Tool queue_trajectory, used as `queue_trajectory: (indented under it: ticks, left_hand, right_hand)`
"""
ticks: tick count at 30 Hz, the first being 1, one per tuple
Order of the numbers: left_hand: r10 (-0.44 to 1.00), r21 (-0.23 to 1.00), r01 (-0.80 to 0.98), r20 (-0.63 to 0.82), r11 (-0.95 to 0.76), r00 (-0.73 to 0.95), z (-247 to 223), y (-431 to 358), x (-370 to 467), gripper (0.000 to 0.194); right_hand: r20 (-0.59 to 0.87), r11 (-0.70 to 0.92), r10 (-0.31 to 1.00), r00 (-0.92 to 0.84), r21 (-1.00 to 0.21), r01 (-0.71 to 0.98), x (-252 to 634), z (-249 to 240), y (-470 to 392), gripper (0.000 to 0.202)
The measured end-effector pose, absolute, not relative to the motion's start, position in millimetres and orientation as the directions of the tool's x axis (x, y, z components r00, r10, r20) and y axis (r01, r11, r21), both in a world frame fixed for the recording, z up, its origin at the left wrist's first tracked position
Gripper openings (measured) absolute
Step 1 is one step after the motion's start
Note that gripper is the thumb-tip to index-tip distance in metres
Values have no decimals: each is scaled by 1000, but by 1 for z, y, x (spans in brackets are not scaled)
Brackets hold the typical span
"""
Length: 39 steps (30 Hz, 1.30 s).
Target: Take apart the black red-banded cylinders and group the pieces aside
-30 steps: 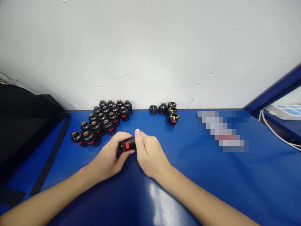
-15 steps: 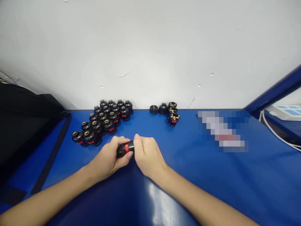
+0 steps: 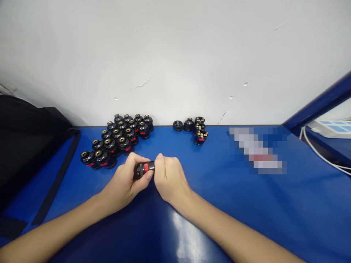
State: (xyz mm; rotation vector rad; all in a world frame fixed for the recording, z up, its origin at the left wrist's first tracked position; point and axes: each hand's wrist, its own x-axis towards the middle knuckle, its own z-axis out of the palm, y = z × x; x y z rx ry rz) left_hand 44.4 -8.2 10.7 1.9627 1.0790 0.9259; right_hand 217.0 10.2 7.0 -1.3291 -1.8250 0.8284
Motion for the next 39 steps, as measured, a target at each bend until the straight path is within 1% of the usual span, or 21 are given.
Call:
queue_trajectory:
  ticks: [5, 7, 10, 12, 15, 17, 18, 19, 20, 21, 22, 24, 26, 28, 31, 33, 34, 36, 38, 39]
  left_hand:
    - [899, 866, 356, 205, -351, 388, 13, -10, 45, 18]
    - [911, 888, 336, 182, -313, 369, 12, -10, 46, 19]
    - [929, 909, 308, 175, -279, 325, 10, -10, 46, 25]
    - [941, 932, 274, 150, -236, 303, 8, -9, 46, 30]
    - [953, 986, 147, 28, -75, 301, 6, -5, 44, 40]
    - [953, 996, 94, -27, -1, 301, 7, -2, 41, 43]
    - [956, 994, 109, -22, -11, 291, 7, 0, 38, 42]
    - [961, 985, 158, 21, -67, 276, 8, 1, 35, 40]
    - [960, 959, 238, 91, -157, 265, 8, 3, 32, 35]
    - [947, 915, 320, 156, -245, 279, 9, 4, 29, 29]
    - [926, 874, 366, 206, -319, 316, 8, 6, 26, 23]
    - [874, 796, 406, 298, -449, 383, 7, 8, 23, 19]
    - [824, 727, 419, 367, -543, 431, 6, 9, 21, 23]
    - [817, 712, 428, 376, -557, 437, 5, 10, 22, 24]
    - [890, 792, 443, 262, -419, 374, 6, 9, 24, 19]
    - [922, 829, 448, 189, -334, 337, 7, 9, 24, 24]
    - [926, 835, 447, 180, -322, 331, 6, 8, 23, 25]
    - [910, 826, 427, 223, -367, 350, 5, 8, 22, 22]
    - [864, 786, 405, 312, -468, 394, 3, 9, 20, 21]
    - [838, 756, 400, 353, -518, 416, 3, 10, 19, 23]
  right_hand:
    - [178, 252, 964, -196, -846, 470, 215, 5, 9, 51]
    - [203, 279, 957, -209, -845, 456, 215, 4, 9, 51]
    - [294, 367, 928, -227, -820, 439, 216, 2, 9, 47]
    - [364, 440, 897, -249, -784, 438, 218, 2, 9, 43]
    - [457, 565, 825, -333, -696, 443, 222, 4, 10, 33]
    - [476, 632, 771, -423, -652, 420, 227, 7, 12, 24]
    - [462, 646, 753, -468, -653, 396, 229, 9, 13, 21]
    - [433, 642, 746, -506, -672, 370, 233, 10, 15, 20]
    - [390, 617, 749, -536, -706, 348, 236, 12, 17, 20]
    - [339, 578, 757, -558, -746, 331, 239, 14, 18, 20]
    - [286, 532, 769, -572, -782, 324, 242, 15, 20, 22]
    - [195, 443, 791, -580, -837, 322, 247, 17, 24, 26]
    - [144, 382, 805, -576, -868, 317, 251, 16, 29, 29]
    - [152, 361, 808, -569, -891, 274, 253, 12, 34, 28]
    - [257, 395, 784, -565, -909, 134, 255, 7, 40, 31]
    - [320, 426, 767, -557, -902, 69, 255, 6, 40, 35]
    - [327, 427, 770, -548, -902, 60, 254, 6, 40, 38]
    - [278, 373, 811, -515, -924, 88, 251, 8, 37, 43]
    - [167, 271, 859, -484, -950, 154, 249, 10, 33, 34]
    - [111, 224, 873, -475, -956, 187, 248, 11, 32, 33]
